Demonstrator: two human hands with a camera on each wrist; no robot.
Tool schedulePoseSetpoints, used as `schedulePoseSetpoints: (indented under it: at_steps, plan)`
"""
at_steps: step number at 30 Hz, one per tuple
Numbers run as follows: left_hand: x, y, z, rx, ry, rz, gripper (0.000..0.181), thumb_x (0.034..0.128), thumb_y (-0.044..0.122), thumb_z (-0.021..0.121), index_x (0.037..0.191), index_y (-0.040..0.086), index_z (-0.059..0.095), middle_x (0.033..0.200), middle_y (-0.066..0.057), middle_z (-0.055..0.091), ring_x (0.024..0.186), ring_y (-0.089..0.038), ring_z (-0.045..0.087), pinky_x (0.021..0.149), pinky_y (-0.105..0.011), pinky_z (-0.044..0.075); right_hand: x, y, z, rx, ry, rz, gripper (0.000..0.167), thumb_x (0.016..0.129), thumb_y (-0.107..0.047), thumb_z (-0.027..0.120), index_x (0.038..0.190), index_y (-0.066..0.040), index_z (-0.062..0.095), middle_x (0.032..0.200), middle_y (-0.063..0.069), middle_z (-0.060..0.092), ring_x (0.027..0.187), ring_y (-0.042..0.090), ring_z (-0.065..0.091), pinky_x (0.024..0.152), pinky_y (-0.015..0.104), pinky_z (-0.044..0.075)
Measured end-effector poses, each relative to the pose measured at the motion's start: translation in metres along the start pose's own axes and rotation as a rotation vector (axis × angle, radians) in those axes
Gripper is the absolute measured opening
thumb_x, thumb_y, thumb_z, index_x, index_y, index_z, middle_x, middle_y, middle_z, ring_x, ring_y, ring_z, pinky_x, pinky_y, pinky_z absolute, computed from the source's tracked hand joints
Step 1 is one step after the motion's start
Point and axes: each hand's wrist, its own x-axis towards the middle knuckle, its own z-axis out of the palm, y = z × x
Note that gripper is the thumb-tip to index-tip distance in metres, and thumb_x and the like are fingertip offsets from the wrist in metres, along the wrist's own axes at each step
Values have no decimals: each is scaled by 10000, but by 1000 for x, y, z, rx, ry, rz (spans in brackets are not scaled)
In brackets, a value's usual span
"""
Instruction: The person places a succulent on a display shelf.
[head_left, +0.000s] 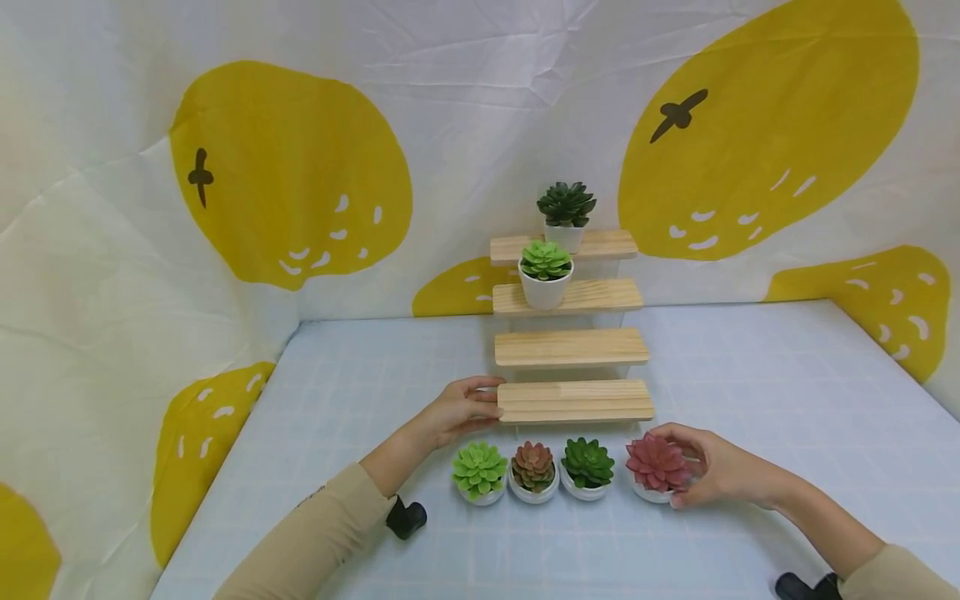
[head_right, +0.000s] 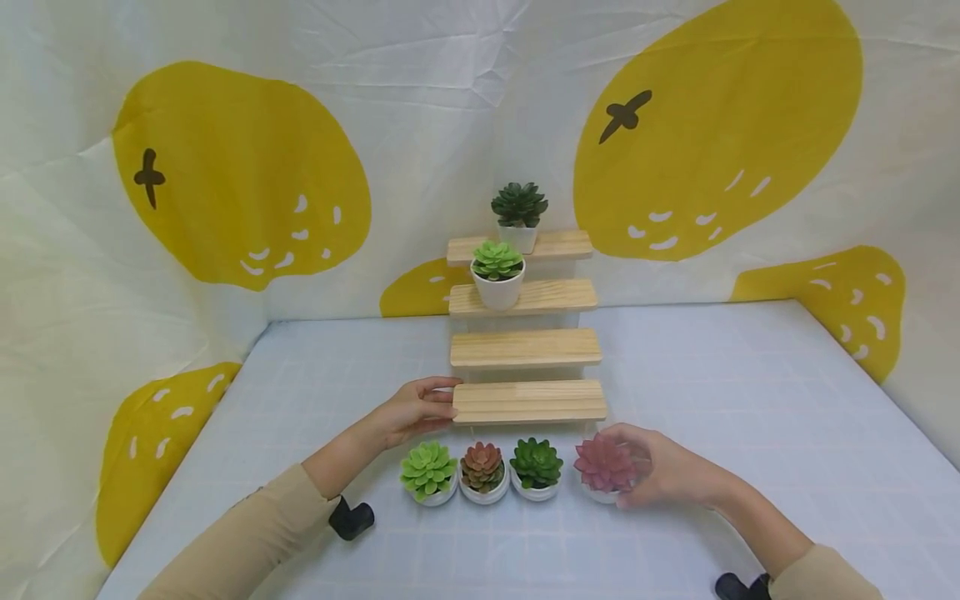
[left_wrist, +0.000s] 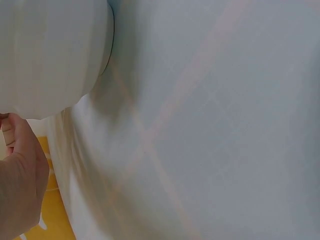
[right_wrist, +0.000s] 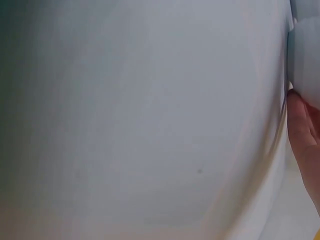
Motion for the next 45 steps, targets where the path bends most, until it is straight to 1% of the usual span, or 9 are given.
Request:
schedulePoseSetpoints:
  at_steps: [6,12,15,22,28,32,35,41,45]
  plan:
    - [0,-1,0,-4,8,0,542,826,-110,607,1339,-7,465,1232,-239,528,1014,-278,582,864,-374,512,1,-4,1,-19,13,47,650,753,-5,743,1312,19,411,1232,-2,583,1083,78,545,861,200,467]
    - [1,-1,2,-6,7,-3,544,827,-109,606,1342,-6,461,1230,-237,528,1010,-272,581,863,-372,513,0,-5,-1,-3,29,108,656,749,-13,749,1309,27,410,1212,40,590,1052,109,579,835,225,493]
    - [0,0,2,-9,17,-8,543,826,-113,603,1340,-6,463,1224,-236,532,993,-263,586,858,-367,515,0,-6,-1,-6,40,115,660,744,-16,753,1305,35,409,1211,66,588,1047,124,586,835,233,498]
    - [0,2,3,-18,9,-9,549,830,-113,599,1348,-6,451,1236,-242,520,999,-268,585,876,-376,505,0,-9,-1,-20,61,119,660,739,-15,755,1299,51,412,1201,76,599,1037,127,591,831,229,497]
    - [1,2,4,-25,7,-14,548,824,-122,599,1342,-10,456,1222,-237,534,967,-247,589,872,-375,508,-5,-16,-5,-9,127,183,672,745,-29,752,1308,60,396,1219,118,574,1029,107,585,813,256,514]
    - [1,1,4,-23,5,-16,548,823,-120,600,1341,-10,459,1215,-232,539,953,-238,590,871,-378,508,-8,-22,-9,3,165,207,679,756,-24,735,1323,57,370,1217,67,570,1036,81,570,813,274,520]
    - [1,1,4,-22,2,-15,549,825,-118,601,1343,-7,458,1216,-230,536,958,-238,586,877,-382,505,-9,-28,-12,-29,202,209,676,763,-40,733,1324,55,369,1207,38,571,1039,48,549,814,256,514]
    - [1,1,3,-21,5,-11,546,824,-116,601,1341,-5,461,1207,-224,537,963,-239,581,875,-375,506,-5,-46,-18,-133,282,250,687,758,-111,750,1325,29,388,1237,135,526,1025,23,517,796,238,501]
    - [1,0,1,-18,13,-13,547,825,-115,603,1341,-3,461,1207,-224,536,970,-245,580,863,-364,512,0,-57,-23,-133,311,237,692,760,-97,747,1328,42,378,1208,77,550,1012,29,530,788,253,514]
